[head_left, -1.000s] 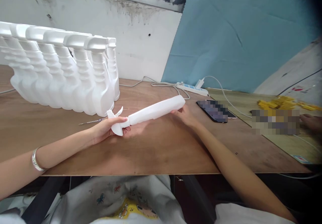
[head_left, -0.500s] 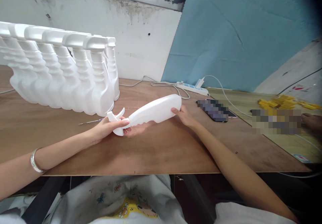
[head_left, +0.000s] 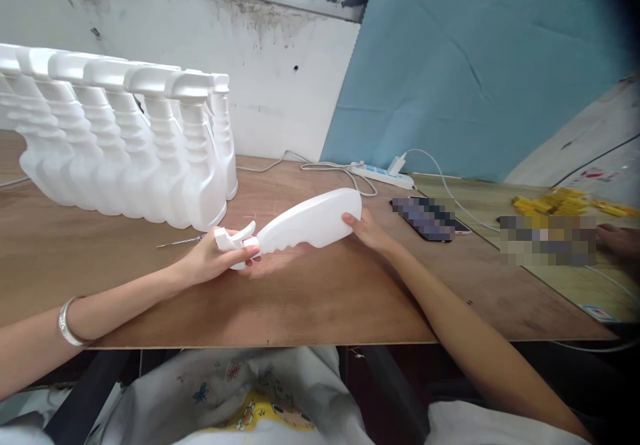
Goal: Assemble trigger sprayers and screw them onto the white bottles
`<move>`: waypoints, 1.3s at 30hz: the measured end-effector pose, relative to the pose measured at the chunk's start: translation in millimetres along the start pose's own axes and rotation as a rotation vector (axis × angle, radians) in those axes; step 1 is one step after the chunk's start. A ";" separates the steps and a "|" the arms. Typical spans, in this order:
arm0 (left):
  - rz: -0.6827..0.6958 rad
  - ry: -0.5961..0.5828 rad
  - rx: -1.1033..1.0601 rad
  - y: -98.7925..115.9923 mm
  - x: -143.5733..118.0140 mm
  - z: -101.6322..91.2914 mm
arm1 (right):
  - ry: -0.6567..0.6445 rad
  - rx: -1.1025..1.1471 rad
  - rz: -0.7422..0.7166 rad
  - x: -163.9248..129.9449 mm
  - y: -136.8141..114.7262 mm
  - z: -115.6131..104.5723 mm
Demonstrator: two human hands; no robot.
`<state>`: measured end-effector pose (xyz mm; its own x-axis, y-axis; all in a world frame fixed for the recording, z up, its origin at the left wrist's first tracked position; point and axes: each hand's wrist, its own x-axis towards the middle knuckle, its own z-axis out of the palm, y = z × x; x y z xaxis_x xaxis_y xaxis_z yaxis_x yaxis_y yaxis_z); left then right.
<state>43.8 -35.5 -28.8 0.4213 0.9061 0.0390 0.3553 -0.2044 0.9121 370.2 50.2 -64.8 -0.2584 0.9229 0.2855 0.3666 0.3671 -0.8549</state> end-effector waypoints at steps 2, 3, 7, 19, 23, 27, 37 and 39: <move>0.018 0.007 0.043 -1.2 -0.4 -0.1 | 0.000 0.002 0.003 -0.3 -0.3 -0.1; 0.024 0.007 0.061 -1.7 -0.6 0.1 | -0.001 0.002 0.005 -0.5 -0.5 0.0; 0.030 0.017 0.118 -2.5 -1.8 1.9 | 0.005 0.002 0.002 -0.6 -1.4 0.4; 0.071 0.089 0.287 -3.0 -2.7 6.2 | 0.015 0.021 0.016 -0.5 -2.7 -0.4; 0.079 0.079 0.272 -2.4 -1.6 2.9 | 0.012 -0.022 -0.001 -1.8 -2.7 1.4; 0.090 0.090 0.201 -4.3 1.7 1.4 | 0.053 -0.063 -0.052 -1.5 -4.3 4.0; -0.013 0.059 0.007 -3.0 4.8 -0.4 | 0.126 -0.156 -0.100 0.2 0.2 4.4; -0.040 0.036 -0.036 -0.1 4.2 -1.7 | 0.131 -0.157 -0.109 0.1 0.0 4.9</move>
<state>44.2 -31.1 -28.0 0.3774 0.9259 0.0165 0.3406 -0.1554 0.9273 365.8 49.7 -66.9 -0.1895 0.8804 0.4347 0.4804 0.4692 -0.7410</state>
